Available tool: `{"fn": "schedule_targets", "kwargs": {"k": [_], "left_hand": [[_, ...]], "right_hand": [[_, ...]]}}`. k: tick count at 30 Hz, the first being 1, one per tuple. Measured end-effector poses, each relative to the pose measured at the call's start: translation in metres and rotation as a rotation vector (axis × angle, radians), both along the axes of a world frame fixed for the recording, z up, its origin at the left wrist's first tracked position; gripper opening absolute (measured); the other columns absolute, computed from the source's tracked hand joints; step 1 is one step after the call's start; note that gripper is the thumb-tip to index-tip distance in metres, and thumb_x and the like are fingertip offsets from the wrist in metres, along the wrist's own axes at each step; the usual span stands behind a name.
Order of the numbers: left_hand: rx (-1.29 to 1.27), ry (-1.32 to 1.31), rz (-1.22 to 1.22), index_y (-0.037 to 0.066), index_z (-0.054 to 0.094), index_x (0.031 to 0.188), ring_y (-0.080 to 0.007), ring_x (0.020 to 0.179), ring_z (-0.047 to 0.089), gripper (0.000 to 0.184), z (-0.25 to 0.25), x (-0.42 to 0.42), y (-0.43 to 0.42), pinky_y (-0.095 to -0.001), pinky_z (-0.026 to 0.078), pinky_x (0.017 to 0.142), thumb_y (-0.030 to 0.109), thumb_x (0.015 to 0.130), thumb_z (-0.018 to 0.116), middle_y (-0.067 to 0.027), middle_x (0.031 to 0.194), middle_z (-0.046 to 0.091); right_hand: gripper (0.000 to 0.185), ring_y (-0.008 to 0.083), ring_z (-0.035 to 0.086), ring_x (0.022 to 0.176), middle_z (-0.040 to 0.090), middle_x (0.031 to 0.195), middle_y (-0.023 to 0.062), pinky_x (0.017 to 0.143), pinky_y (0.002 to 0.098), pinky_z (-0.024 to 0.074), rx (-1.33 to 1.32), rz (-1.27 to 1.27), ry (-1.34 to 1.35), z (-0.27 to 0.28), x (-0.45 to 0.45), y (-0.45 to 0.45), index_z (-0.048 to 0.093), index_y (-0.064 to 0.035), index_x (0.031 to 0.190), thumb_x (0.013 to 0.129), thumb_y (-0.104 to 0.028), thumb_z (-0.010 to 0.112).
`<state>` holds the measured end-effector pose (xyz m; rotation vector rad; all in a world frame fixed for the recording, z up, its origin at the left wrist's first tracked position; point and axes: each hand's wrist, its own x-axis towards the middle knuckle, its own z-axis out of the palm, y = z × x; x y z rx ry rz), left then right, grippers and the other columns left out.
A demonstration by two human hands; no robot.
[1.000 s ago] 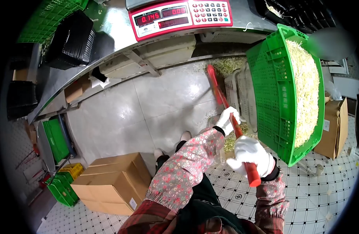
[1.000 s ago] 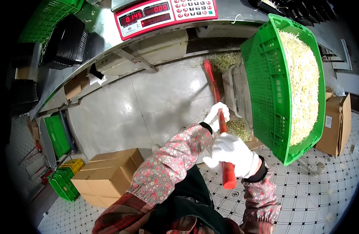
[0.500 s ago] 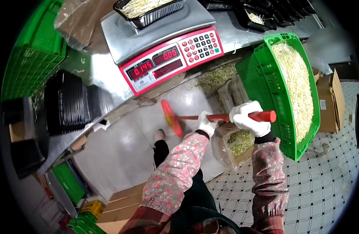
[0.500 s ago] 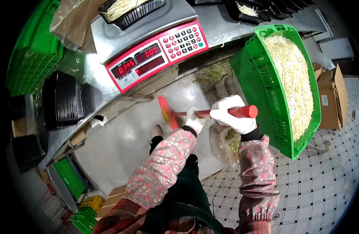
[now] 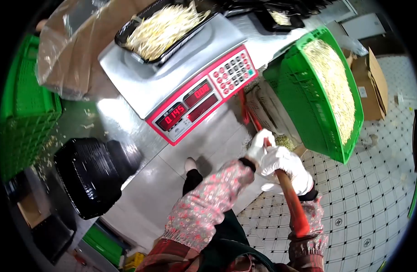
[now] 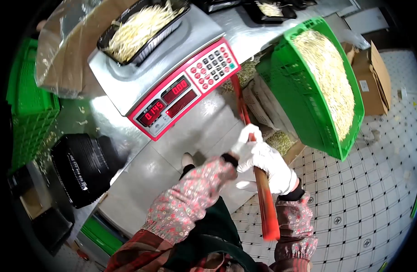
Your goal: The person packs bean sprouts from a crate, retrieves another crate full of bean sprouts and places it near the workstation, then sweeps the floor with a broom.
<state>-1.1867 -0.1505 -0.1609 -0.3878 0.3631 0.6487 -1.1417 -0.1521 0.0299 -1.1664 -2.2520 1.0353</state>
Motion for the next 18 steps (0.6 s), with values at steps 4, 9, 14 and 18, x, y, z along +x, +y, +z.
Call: {"fn": "schedule_targets", "kwargs": {"k": [4, 9, 14, 18], "left_hand": [[0.327, 0.372, -0.601, 0.01, 0.055, 0.096, -0.0069, 0.078, 0.054, 0.029, 0.046, -0.029, -0.061, -0.0205, 0.043, 0.068, 0.04, 0.092, 0.054, 0.0015, 0.081, 0.056], [0.975, 0.784, -0.337, 0.0, 0.044, 0.122, -0.018, 0.105, 0.054, 0.044, 0.084, -0.093, -0.144, -0.0283, 0.044, 0.088, 0.034, 0.096, 0.046, -0.0108, 0.102, 0.058], [1.353, 0.315, 0.058, -0.006, 0.053, 0.114, -0.0313, 0.11, 0.055, 0.057, 0.206, -0.076, -0.18, -0.0399, 0.039, 0.097, 0.045, 0.094, 0.039, -0.0213, 0.115, 0.057], [1.388, -0.021, -0.368, 0.004, 0.053, 0.076, -0.0225, 0.072, 0.055, 0.072, 0.157, -0.057, -0.198, -0.0315, 0.038, 0.08, 0.072, 0.084, 0.032, -0.0068, 0.073, 0.057]], "right_hand": [[0.034, 0.0268, 0.049, 0.059, 0.045, 0.06, 0.0034, 0.063, 0.0349, 0.0429, -0.04, -0.242, 0.215, -0.017, 0.023, -0.092, 0.044, -0.0103, 0.06, 0.061, -0.009, 0.078], [0.033, 0.0285, 0.041, 0.049, 0.037, 0.055, 0.0056, 0.048, 0.0354, 0.0345, 0.113, -0.471, 0.217, 0.004, 0.018, -0.185, 0.039, -0.0088, 0.058, 0.065, -0.004, 0.071], [0.02, 0.0273, 0.05, 0.052, 0.048, 0.057, 0.0059, 0.049, 0.0369, 0.0365, 0.12, -0.662, 0.185, -0.017, 0.011, -0.255, 0.051, -0.0115, 0.061, 0.072, -0.017, 0.067], [0.016, 0.0266, 0.056, 0.058, 0.055, 0.056, 0.0081, 0.054, 0.0414, 0.0381, -0.103, -1.049, 0.005, -0.088, 0.008, -0.323, 0.057, -0.0112, 0.059, 0.068, -0.022, 0.066]]}}
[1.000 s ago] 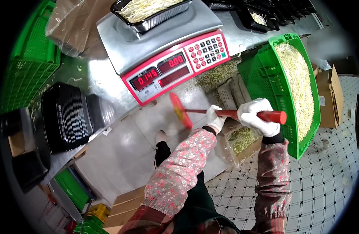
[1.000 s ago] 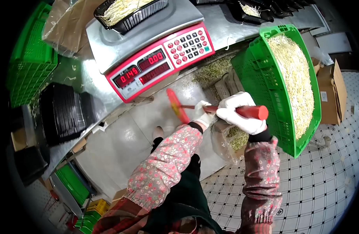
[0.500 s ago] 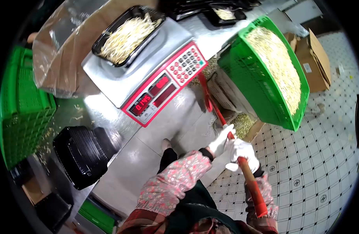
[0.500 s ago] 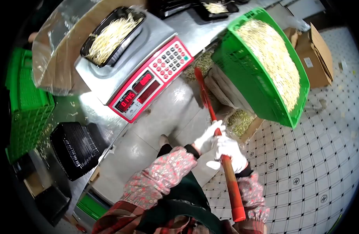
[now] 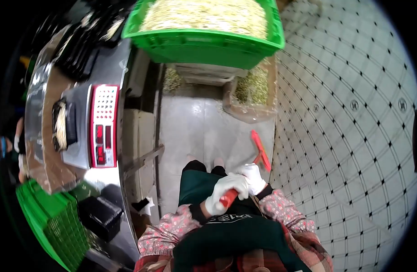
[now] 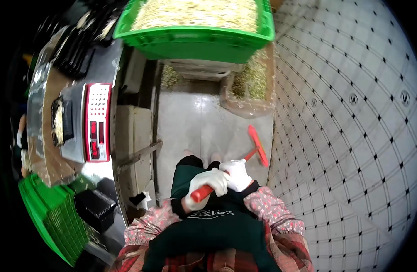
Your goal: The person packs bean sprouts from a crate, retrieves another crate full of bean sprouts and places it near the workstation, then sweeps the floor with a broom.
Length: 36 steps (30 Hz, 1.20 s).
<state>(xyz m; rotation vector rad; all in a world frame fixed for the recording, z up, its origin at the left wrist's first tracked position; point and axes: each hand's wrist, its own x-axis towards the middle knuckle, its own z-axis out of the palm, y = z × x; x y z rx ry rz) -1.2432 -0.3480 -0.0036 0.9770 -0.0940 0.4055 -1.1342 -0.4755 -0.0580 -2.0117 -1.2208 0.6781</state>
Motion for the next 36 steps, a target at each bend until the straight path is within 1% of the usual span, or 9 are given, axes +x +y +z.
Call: {"fn": "schedule_targets", "kwargs": {"k": [6, 8, 10, 14, 18, 25, 30, 32, 36], "left_hand": [[0.001, 0.229, -0.298, 0.003, 0.049, 0.073, -0.0192, 0.076, 0.051, 0.045, -0.109, 0.033, -0.046, -0.0358, 0.039, 0.084, 0.043, 0.093, 0.041, -0.0068, 0.077, 0.054], [0.171, 0.413, -0.268, 0.002, 0.052, 0.072, -0.0164, 0.072, 0.05, 0.033, -0.106, 0.03, -0.027, -0.0349, 0.04, 0.085, 0.028, 0.091, 0.046, -0.0054, 0.075, 0.055], [-0.114, 0.69, -0.176, 0.001, 0.053, 0.068, -0.0142, 0.067, 0.051, 0.027, -0.102, 0.026, 0.025, -0.0348, 0.039, 0.091, 0.018, 0.087, 0.048, -0.0049, 0.071, 0.056], [-0.107, 0.518, 0.245, 0.0, 0.054, 0.063, -0.0161, 0.06, 0.05, 0.03, -0.069, 0.02, 0.148, -0.0369, 0.042, 0.091, 0.017, 0.088, 0.05, -0.0074, 0.063, 0.056], [-0.005, 0.501, 0.435, 0.006, 0.042, 0.055, -0.02, 0.059, 0.048, 0.037, 0.002, 0.002, 0.234, -0.0395, 0.041, 0.085, 0.02, 0.089, 0.047, -0.0069, 0.056, 0.046], [0.259, 0.326, 0.457, 0.009, 0.045, 0.054, -0.0217, 0.05, 0.049, 0.041, 0.067, -0.032, 0.276, -0.0461, 0.046, 0.077, 0.03, 0.089, 0.047, -0.0063, 0.052, 0.048], [0.098, 0.388, 0.535, 0.007, 0.04, 0.055, -0.0223, 0.053, 0.047, 0.039, -0.008, 0.005, 0.304, -0.0434, 0.045, 0.075, 0.024, 0.09, 0.041, -0.0091, 0.054, 0.046], [-0.008, 0.382, 0.672, 0.008, 0.039, 0.056, -0.0208, 0.053, 0.046, 0.037, -0.021, 0.013, 0.322, -0.0419, 0.044, 0.076, 0.023, 0.09, 0.04, -0.007, 0.054, 0.043], [0.013, 0.468, 0.764, 0.011, 0.036, 0.054, -0.0191, 0.053, 0.042, 0.038, -0.013, -0.01, 0.361, -0.0387, 0.043, 0.076, 0.02, 0.091, 0.037, -0.0044, 0.053, 0.038]], "right_hand": [[0.024, 0.0311, 0.059, 0.067, 0.059, 0.065, 0.0104, 0.068, 0.041, 0.0469, -0.545, -0.372, -0.235, -0.145, 0.017, -0.098, 0.061, -0.0103, 0.061, 0.067, -0.032, 0.07], [0.024, 0.0306, 0.061, 0.075, 0.063, 0.072, 0.0102, 0.07, 0.0428, 0.0479, -0.358, -0.565, 0.188, -0.255, 0.003, -0.13, 0.065, -0.011, 0.067, 0.07, -0.035, 0.065], [0.019, 0.0339, 0.06, 0.071, 0.06, 0.067, 0.0132, 0.067, 0.0432, 0.049, -0.475, -0.075, -0.199, -0.192, 0.023, -0.037, 0.061, -0.008, 0.065, 0.073, -0.025, 0.063], [0.012, 0.0358, 0.061, 0.066, 0.063, 0.068, 0.0123, 0.062, 0.0469, 0.0489, -0.255, 0.108, -0.138, -0.241, 0.018, 0.114, 0.065, -0.0161, 0.07, 0.066, -0.027, 0.061], [0.01, 0.0384, 0.061, 0.07, 0.063, 0.07, 0.0142, 0.064, 0.0464, 0.05, -0.13, 0.146, 0.139, -0.189, -0.001, 0.258, 0.064, -0.0135, 0.07, 0.064, -0.021, 0.062], [0.009, 0.0273, 0.058, 0.061, 0.053, 0.059, 0.0032, 0.059, 0.0399, 0.0479, 0.274, 0.17, -0.14, -0.097, -0.015, 0.322, 0.056, -0.0169, 0.058, 0.065, -0.022, 0.056], [0.014, 0.0321, 0.062, 0.069, 0.063, 0.069, 0.0109, 0.064, 0.0421, 0.0491, -0.157, 0.094, 0.196, -0.15, 0.043, 0.329, 0.065, -0.0116, 0.068, 0.061, -0.023, 0.065], [0.017, 0.0377, 0.062, 0.074, 0.066, 0.079, 0.0155, 0.069, 0.0435, 0.0511, -0.326, 0.251, 0.084, -0.163, 0.045, 0.367, 0.069, -0.0119, 0.074, 0.064, -0.024, 0.063], [0.015, 0.0363, 0.063, 0.075, 0.066, 0.077, 0.0148, 0.071, 0.0435, 0.0517, -0.252, 0.291, 0.122, -0.163, 0.013, 0.433, 0.068, -0.0117, 0.077, 0.065, -0.019, 0.063]]}}
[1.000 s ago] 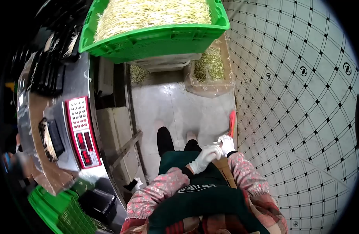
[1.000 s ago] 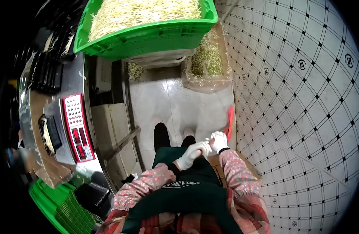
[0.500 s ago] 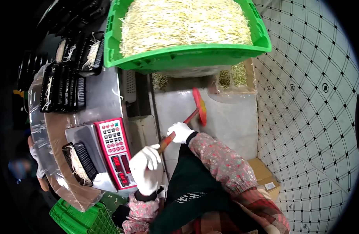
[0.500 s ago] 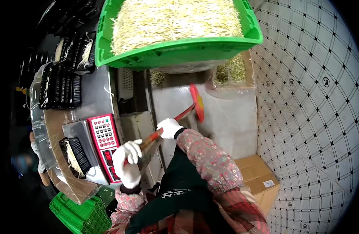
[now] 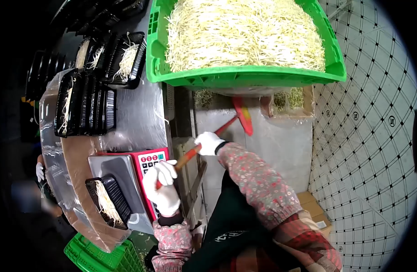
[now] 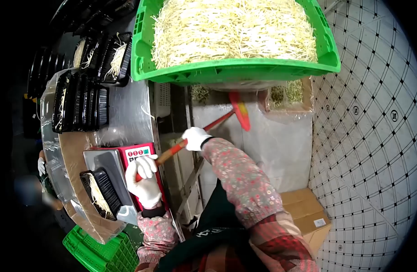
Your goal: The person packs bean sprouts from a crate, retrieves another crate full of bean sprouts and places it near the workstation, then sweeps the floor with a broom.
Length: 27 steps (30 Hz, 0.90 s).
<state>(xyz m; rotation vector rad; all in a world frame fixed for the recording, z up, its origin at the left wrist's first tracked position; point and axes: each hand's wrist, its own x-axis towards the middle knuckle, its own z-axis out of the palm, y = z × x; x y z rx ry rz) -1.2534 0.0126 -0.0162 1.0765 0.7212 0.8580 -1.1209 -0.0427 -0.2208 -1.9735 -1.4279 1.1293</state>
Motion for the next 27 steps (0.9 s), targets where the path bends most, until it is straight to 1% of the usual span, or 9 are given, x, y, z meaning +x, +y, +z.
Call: {"fn": "schedule_targets", "kwargs": {"k": [8, 11, 16, 18, 19, 20, 22, 23, 27], "left_hand": [[0.232, 0.043, -0.182, 0.01, 0.035, 0.056, -0.0173, 0.052, 0.037, 0.036, 0.037, 0.025, 0.008, -0.0338, 0.039, 0.07, 0.021, 0.09, 0.039, -0.0034, 0.053, 0.036], [0.278, 0.029, -0.183, 0.005, 0.038, 0.051, -0.0193, 0.049, 0.04, 0.033, 0.044, 0.041, -0.01, -0.0344, 0.038, 0.062, 0.015, 0.081, 0.05, -0.0067, 0.05, 0.041], [0.335, 0.053, -0.273, 0.004, 0.042, 0.052, -0.0193, 0.05, 0.042, 0.029, 0.044, 0.05, -0.03, -0.0338, 0.04, 0.061, 0.014, 0.077, 0.053, -0.0068, 0.052, 0.042], [0.399, 0.161, -0.342, 0.003, 0.044, 0.054, -0.0194, 0.052, 0.045, 0.022, 0.047, 0.054, -0.041, -0.0334, 0.041, 0.06, 0.008, 0.072, 0.054, -0.0054, 0.054, 0.044], [0.294, 0.379, -0.413, 0.001, 0.046, 0.056, -0.0202, 0.056, 0.049, 0.015, 0.057, 0.052, -0.047, -0.0327, 0.042, 0.06, 0.003, 0.068, 0.055, -0.0052, 0.057, 0.046], [0.518, 0.315, -0.469, 0.001, 0.047, 0.057, -0.0232, 0.058, 0.05, 0.012, 0.048, 0.057, -0.054, -0.0324, 0.042, 0.061, 0.003, 0.065, 0.056, -0.0062, 0.059, 0.047], [0.497, 0.497, -0.52, 0.0, 0.047, 0.057, -0.0271, 0.059, 0.05, 0.013, 0.053, 0.061, -0.072, -0.0333, 0.042, 0.061, 0.004, 0.065, 0.057, -0.0078, 0.059, 0.047], [0.635, 0.338, -0.585, 0.002, 0.047, 0.058, -0.0284, 0.059, 0.05, 0.012, 0.042, 0.057, -0.069, -0.0343, 0.043, 0.06, 0.004, 0.061, 0.058, -0.0078, 0.059, 0.048], [0.452, 0.415, -0.702, 0.007, 0.047, 0.058, -0.0268, 0.059, 0.052, 0.012, 0.061, 0.039, -0.108, -0.0356, 0.043, 0.058, 0.003, 0.056, 0.059, -0.0066, 0.059, 0.049]], "right_hand": [[0.009, 0.0368, 0.061, 0.072, 0.063, 0.069, 0.0127, 0.064, 0.0432, 0.0499, 0.329, -0.202, 0.085, -0.002, -0.016, 0.031, 0.066, -0.0125, 0.07, 0.062, -0.015, 0.065], [0.006, 0.0361, 0.06, 0.069, 0.061, 0.066, 0.0114, 0.062, 0.0436, 0.0488, 0.462, -0.259, 0.123, -0.003, -0.012, 0.027, 0.062, -0.0119, 0.064, 0.061, -0.016, 0.064], [0.009, 0.0315, 0.058, 0.068, 0.056, 0.063, 0.0078, 0.063, 0.041, 0.0458, 0.65, -0.264, 0.046, 0.009, -0.001, 0.012, 0.055, -0.013, 0.06, 0.064, -0.018, 0.061], [0.011, 0.0305, 0.057, 0.068, 0.055, 0.062, 0.0071, 0.063, 0.0401, 0.0449, 0.69, -0.325, 0.059, 0.004, -0.003, 0.01, 0.054, -0.013, 0.059, 0.065, -0.018, 0.061], [0.012, 0.0295, 0.057, 0.068, 0.054, 0.062, 0.0063, 0.063, 0.0392, 0.0441, 0.727, -0.372, 0.067, 0.001, -0.004, 0.008, 0.052, -0.013, 0.059, 0.066, -0.019, 0.06], [0.012, 0.0295, 0.057, 0.068, 0.054, 0.062, 0.0063, 0.063, 0.0392, 0.0441, 0.729, -0.378, 0.069, -0.001, -0.005, 0.007, 0.052, -0.013, 0.059, 0.066, -0.019, 0.06], [0.015, 0.0296, 0.055, 0.066, 0.051, 0.06, 0.0063, 0.062, 0.0391, 0.043, 0.769, -0.447, 0.157, -0.005, -0.006, 0.005, 0.05, -0.0127, 0.059, 0.065, -0.019, 0.061], [0.017, 0.0299, 0.054, 0.065, 0.05, 0.059, 0.0066, 0.062, 0.0391, 0.042, 0.807, -0.441, 0.143, -0.006, -0.008, 0.001, 0.047, -0.0124, 0.058, 0.066, -0.019, 0.061], [0.024, 0.0293, 0.05, 0.064, 0.047, 0.061, 0.0066, 0.061, 0.0396, 0.0401, 0.893, -0.512, 0.045, 0.004, -0.025, -0.034, 0.043, -0.0119, 0.057, 0.07, -0.019, 0.063]]}}
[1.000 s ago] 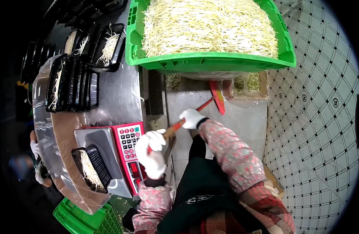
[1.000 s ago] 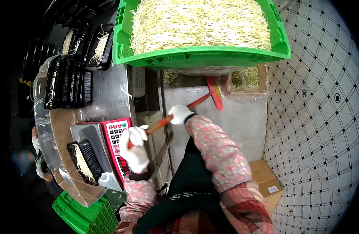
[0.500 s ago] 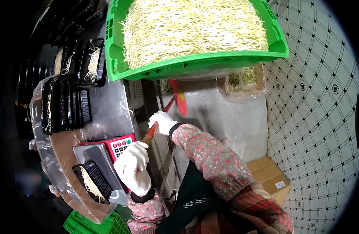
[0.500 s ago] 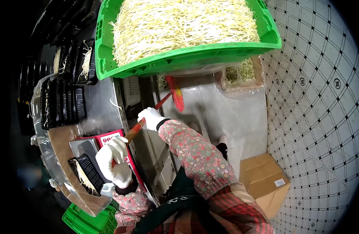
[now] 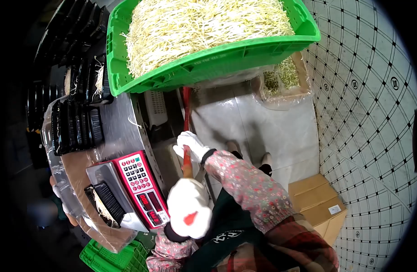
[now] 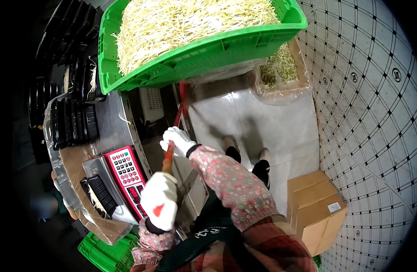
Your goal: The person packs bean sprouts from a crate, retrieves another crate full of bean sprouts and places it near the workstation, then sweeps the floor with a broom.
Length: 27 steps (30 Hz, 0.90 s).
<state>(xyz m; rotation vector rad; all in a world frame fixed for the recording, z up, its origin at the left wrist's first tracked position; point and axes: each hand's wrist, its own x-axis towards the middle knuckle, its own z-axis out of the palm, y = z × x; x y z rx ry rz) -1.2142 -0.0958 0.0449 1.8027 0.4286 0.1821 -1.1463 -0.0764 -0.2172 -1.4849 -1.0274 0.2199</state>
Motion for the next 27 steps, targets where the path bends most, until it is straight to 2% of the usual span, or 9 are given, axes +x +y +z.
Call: {"fn": "schedule_targets", "kwargs": {"k": [7, 10, 12, 15, 17, 21, 25, 26, 27], "left_hand": [[0.148, -0.264, -0.59, 0.014, 0.043, 0.046, -0.0227, 0.047, 0.041, 0.032, 0.018, -0.001, -0.086, -0.0335, 0.033, 0.048, 0.025, 0.063, 0.069, -0.0026, 0.049, 0.039], [0.199, -0.241, -0.577, 0.013, 0.045, 0.052, -0.0242, 0.051, 0.045, 0.031, -0.023, -0.001, -0.125, -0.0356, 0.032, 0.047, 0.026, 0.064, 0.07, -0.0048, 0.055, 0.042], [0.12, -0.295, -0.598, 0.012, 0.048, 0.056, -0.0266, 0.053, 0.047, 0.034, -0.065, -0.01, -0.168, -0.0373, 0.036, 0.05, 0.034, 0.067, 0.071, -0.0057, 0.057, 0.045], [-0.015, -0.248, -0.804, 0.008, 0.052, 0.066, -0.0309, 0.07, 0.051, 0.035, -0.106, -0.019, -0.24, -0.0396, 0.04, 0.064, 0.039, 0.078, 0.063, -0.0096, 0.07, 0.051], [-0.257, -0.206, -0.789, 0.006, 0.054, 0.078, -0.0322, 0.081, 0.051, 0.032, -0.129, -0.022, -0.261, -0.0413, 0.041, 0.072, 0.037, 0.081, 0.06, -0.0118, 0.078, 0.051], [-0.3, -0.308, -0.68, 0.005, 0.057, 0.095, -0.0322, 0.1, 0.052, 0.023, -0.141, -0.039, -0.262, -0.0411, 0.042, 0.088, 0.025, 0.082, 0.06, -0.0138, 0.096, 0.057], [-0.116, 0.139, -0.317, 0.005, 0.063, 0.097, -0.0298, 0.094, 0.059, 0.019, -0.154, -0.074, -0.203, -0.0371, 0.047, 0.084, 0.018, 0.084, 0.06, -0.0114, 0.097, 0.063], [-0.094, 0.225, -0.188, 0.005, 0.064, 0.096, -0.0279, 0.094, 0.06, 0.018, -0.164, -0.092, -0.192, -0.0356, 0.047, 0.084, 0.019, 0.085, 0.06, -0.0111, 0.096, 0.064], [-0.117, 0.272, -0.074, 0.006, 0.063, 0.096, -0.0309, 0.092, 0.06, 0.015, -0.175, -0.109, -0.181, -0.0369, 0.048, 0.083, 0.017, 0.086, 0.059, -0.013, 0.095, 0.064]], "right_hand": [[0.033, 0.0299, 0.051, 0.068, 0.047, 0.065, 0.0066, 0.08, 0.0385, 0.0456, -0.015, 0.018, 0.199, 0.051, -0.014, -0.129, 0.044, -0.0097, 0.065, 0.061, -0.002, 0.076], [0.031, 0.0287, 0.056, 0.106, 0.061, 0.104, 0.0103, 0.094, 0.0364, 0.0432, -0.225, 0.008, 0.181, 0.038, -0.012, -0.195, 0.06, -0.0083, 0.093, 0.066, -0.003, 0.074], [0.031, 0.0238, 0.058, 0.106, 0.061, 0.113, 0.0107, 0.09, 0.0341, 0.0462, -0.319, 0.017, 0.373, 0.012, -0.014, -0.251, 0.058, -0.0055, 0.112, 0.081, -0.001, 0.06], [0.034, 0.0165, 0.062, 0.077, 0.062, 0.095, 0.0048, 0.064, 0.0293, 0.0536, -0.583, 0.017, 1.783, 0.064, 0.019, -0.313, 0.055, -0.0057, 0.117, 0.091, -0.028, 0.052], [0.054, 0.0141, 0.062, 0.075, 0.061, 0.095, 0.0044, 0.052, 0.0311, 0.0511, -0.859, 0.178, 1.45, 0.072, 0.008, -0.351, 0.038, -0.0069, 0.137, 0.09, -0.03, 0.054], [0.062, 0.0273, 0.067, 0.082, 0.062, 0.108, 0.0154, 0.07, 0.0352, 0.0519, -1.028, 0.164, 0.717, 0.002, -0.033, -0.446, 0.032, -0.0133, 0.143, 0.086, -0.019, 0.057], [0.052, 0.0361, 0.063, 0.089, 0.064, 0.096, 0.0234, 0.08, 0.0384, 0.0482, -1.356, 0.036, 0.671, -0.01, -0.021, -0.459, 0.04, -0.0222, 0.138, 0.088, -0.024, 0.056], [0.048, 0.0353, 0.062, 0.094, 0.064, 0.101, 0.0223, 0.082, 0.0381, 0.0477, -1.478, 0.02, 0.972, 0.035, -0.001, -0.408, 0.044, -0.0218, 0.135, 0.089, -0.028, 0.055], [0.051, 0.0139, 0.051, 0.051, 0.057, 0.067, 0.0052, 0.049, 0.0297, 0.0431, -1.25, 0.057, 0.73, -0.05, -0.022, -0.437, 0.042, -0.0209, 0.138, 0.09, -0.021, 0.056]]}}
